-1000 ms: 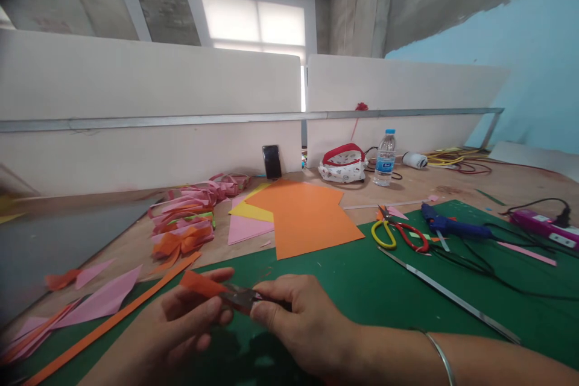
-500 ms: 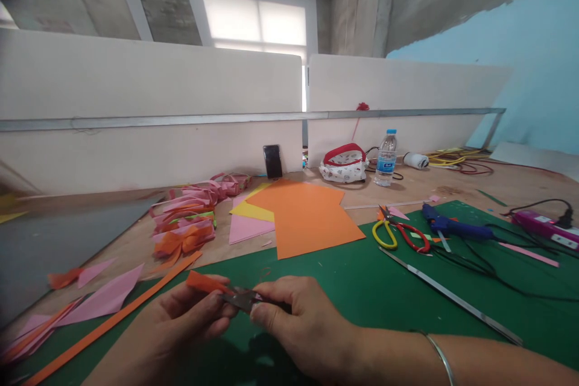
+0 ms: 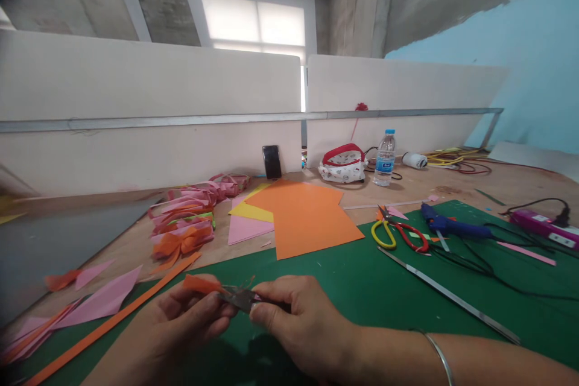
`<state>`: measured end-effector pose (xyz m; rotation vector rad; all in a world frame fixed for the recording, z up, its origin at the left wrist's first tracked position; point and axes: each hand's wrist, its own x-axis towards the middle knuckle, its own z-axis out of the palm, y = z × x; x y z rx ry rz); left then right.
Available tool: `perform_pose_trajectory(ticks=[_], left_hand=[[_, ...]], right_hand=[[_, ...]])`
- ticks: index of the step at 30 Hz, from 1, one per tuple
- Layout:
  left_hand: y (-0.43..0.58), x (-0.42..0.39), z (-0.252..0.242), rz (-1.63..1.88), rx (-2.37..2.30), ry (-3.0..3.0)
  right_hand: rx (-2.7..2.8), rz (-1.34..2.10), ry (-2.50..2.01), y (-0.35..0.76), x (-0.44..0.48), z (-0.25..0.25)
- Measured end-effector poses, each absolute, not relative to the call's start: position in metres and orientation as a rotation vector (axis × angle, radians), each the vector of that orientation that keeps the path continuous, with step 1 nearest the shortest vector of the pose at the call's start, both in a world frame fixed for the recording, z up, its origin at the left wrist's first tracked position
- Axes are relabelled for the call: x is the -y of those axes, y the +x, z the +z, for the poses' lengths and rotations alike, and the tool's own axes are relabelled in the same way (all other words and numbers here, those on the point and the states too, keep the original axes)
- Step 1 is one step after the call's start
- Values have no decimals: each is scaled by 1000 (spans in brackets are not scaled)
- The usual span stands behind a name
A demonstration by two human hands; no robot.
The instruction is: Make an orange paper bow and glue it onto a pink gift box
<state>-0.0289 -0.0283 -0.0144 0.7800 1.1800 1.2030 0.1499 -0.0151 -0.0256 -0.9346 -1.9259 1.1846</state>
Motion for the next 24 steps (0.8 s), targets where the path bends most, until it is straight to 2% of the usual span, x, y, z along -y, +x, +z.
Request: perform_pose_trajectory(ticks=[16,24], left_hand=[[-31,28,-19,1111,-1160,762],[-26,29,-19,1194,-1153,736]], right_hand=[[1959,1202,-1001,150,19,-16],[1944,1208,-996,150,18,-18]])
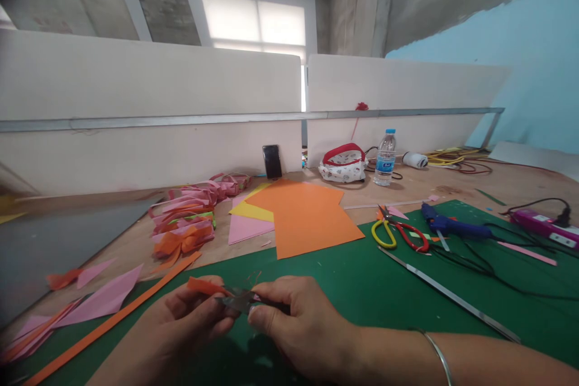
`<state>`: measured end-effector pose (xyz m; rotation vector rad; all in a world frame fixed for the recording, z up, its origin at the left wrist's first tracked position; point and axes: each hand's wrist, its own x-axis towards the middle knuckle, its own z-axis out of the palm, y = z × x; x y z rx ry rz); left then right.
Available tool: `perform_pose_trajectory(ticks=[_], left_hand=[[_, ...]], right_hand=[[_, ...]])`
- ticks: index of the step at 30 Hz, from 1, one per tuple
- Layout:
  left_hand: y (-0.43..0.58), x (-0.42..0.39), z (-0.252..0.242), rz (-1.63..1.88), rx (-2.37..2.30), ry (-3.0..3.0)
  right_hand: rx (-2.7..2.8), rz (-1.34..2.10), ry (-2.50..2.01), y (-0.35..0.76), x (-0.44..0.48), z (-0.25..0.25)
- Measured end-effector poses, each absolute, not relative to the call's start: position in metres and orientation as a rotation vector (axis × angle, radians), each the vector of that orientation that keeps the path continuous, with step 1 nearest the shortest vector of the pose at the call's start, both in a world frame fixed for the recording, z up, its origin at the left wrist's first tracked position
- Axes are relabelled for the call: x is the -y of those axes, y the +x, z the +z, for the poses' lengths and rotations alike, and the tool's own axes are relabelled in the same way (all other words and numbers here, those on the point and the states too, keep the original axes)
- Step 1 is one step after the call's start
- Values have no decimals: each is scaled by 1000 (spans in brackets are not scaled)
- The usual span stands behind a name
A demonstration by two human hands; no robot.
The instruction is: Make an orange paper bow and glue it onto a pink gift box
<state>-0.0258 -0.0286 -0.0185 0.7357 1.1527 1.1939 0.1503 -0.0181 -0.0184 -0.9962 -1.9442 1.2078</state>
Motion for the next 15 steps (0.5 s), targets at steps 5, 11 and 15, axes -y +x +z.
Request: perform_pose_trajectory(ticks=[5,11,15], left_hand=[[-26,28,-16,1184,-1158,727],[-28,27,-17,1177,-1149,693],[-26,28,-15,1185,-1165,687]], right_hand=[[1942,1215,-993,150,19,-18],[1943,1194,-986,150,20,-17],[1917,1216,-969,150,19,-18]])
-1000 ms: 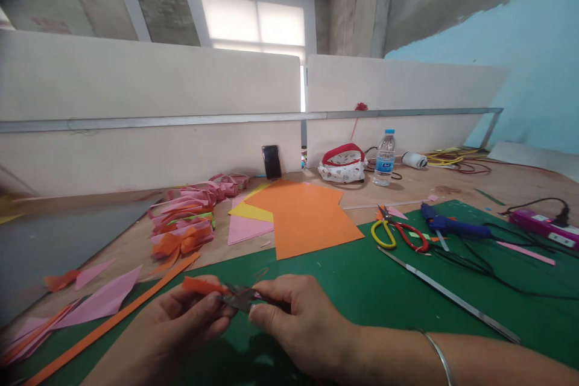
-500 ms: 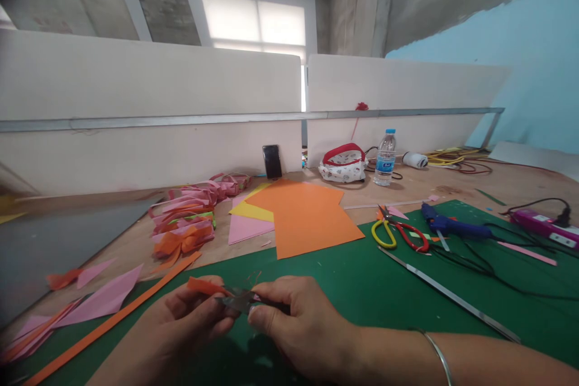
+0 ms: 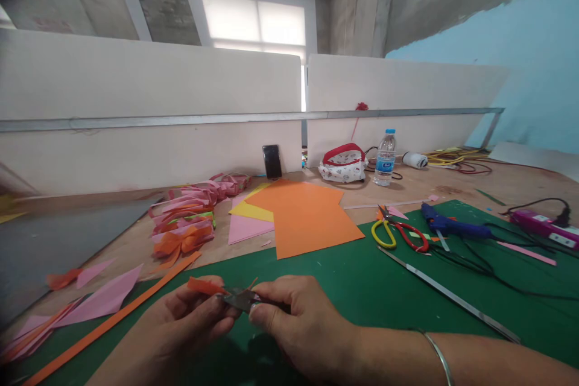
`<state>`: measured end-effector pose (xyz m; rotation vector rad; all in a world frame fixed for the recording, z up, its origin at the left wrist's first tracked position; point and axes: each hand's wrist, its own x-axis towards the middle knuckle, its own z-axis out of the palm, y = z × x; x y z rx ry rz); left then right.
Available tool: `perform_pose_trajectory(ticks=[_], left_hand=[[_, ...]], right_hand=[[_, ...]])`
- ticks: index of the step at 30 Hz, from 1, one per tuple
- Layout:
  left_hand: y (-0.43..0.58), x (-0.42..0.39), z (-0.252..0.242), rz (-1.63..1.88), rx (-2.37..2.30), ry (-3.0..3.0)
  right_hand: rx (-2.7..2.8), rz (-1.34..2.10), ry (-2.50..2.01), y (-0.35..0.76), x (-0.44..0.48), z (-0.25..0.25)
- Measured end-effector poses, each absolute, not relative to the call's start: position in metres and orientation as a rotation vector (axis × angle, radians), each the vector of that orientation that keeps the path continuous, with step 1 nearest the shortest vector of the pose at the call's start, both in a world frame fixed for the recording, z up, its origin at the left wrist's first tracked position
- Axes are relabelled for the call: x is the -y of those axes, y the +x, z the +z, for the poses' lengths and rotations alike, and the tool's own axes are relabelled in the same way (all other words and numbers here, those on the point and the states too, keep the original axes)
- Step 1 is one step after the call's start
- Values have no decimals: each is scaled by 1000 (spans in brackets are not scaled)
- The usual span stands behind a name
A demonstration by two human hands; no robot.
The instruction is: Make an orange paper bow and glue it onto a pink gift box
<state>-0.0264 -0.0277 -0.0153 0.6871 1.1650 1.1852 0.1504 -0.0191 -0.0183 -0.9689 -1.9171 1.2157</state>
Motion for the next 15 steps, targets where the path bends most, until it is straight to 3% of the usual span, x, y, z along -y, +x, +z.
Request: perform_pose_trajectory(ticks=[15], left_hand=[[-27,28,-12,1183,-1129,652]], right_hand=[[1906,1192,-948,149,16,-24]])
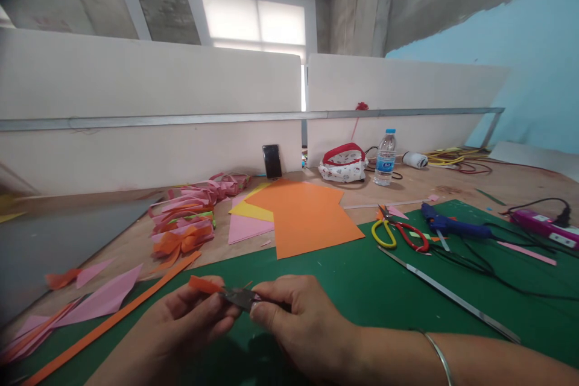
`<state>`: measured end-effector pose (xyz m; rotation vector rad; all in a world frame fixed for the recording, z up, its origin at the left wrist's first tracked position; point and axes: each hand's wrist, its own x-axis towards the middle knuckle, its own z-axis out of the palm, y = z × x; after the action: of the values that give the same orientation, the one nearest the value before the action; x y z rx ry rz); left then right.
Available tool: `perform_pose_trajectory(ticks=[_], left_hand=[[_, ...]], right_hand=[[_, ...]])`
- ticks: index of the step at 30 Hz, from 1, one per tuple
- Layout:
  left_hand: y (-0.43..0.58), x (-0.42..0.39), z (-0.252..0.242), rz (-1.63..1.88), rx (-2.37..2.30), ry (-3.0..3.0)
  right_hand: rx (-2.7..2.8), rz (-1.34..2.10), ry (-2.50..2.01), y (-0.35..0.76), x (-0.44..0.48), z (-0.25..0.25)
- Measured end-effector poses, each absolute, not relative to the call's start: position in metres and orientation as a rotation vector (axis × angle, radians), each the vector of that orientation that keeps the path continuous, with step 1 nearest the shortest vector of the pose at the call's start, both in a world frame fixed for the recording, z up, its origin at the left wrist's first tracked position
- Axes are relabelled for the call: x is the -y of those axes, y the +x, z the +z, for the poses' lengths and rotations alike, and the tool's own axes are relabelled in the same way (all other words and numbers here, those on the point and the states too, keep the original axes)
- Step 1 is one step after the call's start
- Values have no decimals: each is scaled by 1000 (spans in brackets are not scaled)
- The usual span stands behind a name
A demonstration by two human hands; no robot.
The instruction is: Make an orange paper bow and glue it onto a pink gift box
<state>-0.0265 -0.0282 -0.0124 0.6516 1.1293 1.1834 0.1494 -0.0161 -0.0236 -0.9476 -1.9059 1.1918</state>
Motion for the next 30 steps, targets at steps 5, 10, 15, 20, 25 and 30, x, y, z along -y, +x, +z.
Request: perform_pose_trajectory(ticks=[5,10,15,20,25,30], left_hand=[[-27,28,-9,1145,-1102,644],[-29,26,-12,1121,-1078,647],[-28,27,-16,1077,-1028,652],[-26,28,-15,1067,-1020,656],[-26,28,-13,1069,-1030,636],[-26,29,-11,1068,-1043,630]], right_hand=[[1923,1178,-943,150,16,-23],[1929,1187,-926,150,17,-23],[1936,1176,-922,150,18,-25],[1953,1166,-919,151,18,-26],[1947,1188,-912,151,18,-24],[1923,1205,-910,150,18,-23]])
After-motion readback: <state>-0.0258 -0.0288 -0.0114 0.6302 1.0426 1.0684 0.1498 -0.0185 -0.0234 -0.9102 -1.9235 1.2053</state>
